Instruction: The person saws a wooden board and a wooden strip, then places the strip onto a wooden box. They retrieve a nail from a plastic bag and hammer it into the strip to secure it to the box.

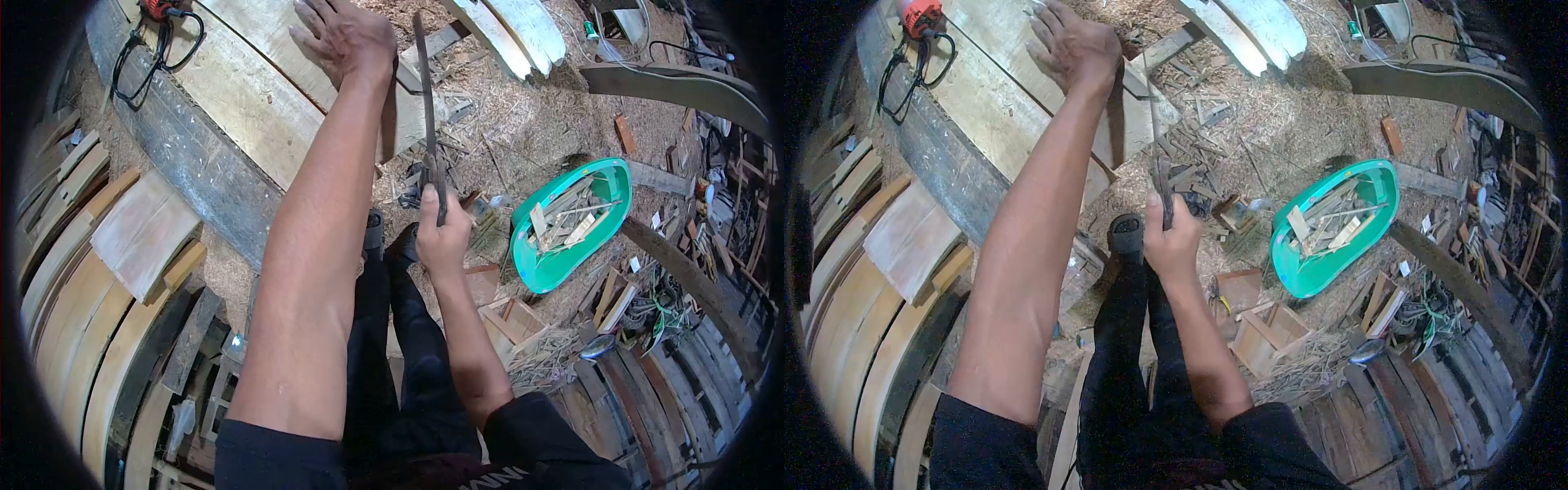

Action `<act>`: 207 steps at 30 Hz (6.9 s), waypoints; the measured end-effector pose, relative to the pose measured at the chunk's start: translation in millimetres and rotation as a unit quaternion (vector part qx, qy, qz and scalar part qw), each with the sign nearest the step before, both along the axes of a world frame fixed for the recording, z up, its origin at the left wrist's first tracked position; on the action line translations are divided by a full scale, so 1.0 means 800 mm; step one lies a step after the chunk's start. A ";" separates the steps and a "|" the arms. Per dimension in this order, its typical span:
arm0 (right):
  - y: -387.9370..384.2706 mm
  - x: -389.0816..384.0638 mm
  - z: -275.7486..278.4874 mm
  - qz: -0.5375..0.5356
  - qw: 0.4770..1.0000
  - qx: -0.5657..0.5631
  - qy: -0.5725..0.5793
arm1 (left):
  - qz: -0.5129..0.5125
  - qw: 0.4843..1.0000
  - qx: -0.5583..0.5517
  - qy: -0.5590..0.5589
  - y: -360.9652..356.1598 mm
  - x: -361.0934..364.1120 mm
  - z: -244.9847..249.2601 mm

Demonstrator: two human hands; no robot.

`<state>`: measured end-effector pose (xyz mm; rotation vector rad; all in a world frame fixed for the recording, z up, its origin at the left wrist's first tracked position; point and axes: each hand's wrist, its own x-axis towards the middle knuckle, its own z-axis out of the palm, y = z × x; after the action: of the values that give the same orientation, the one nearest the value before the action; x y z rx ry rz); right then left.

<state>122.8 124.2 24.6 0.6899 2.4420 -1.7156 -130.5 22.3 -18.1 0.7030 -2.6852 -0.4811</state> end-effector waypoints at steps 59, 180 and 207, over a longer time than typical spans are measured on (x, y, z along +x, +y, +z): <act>-0.026 0.084 -0.029 -0.066 0.997 -0.026 0.010 | -0.139 0.990 0.008 0.014 -0.009 0.075 -0.001; -0.012 0.066 -0.041 -0.026 0.999 -0.024 0.021 | -0.149 0.988 0.013 0.039 -0.020 0.071 -0.018; -0.009 0.055 -0.022 -0.021 1.000 -0.014 -0.015 | -0.141 0.988 0.038 0.048 -0.015 0.068 -0.013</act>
<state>166.7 117.1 6.8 0.7628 2.3947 -1.7378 -76.1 10.7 -28.5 0.3097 -2.6975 -0.6730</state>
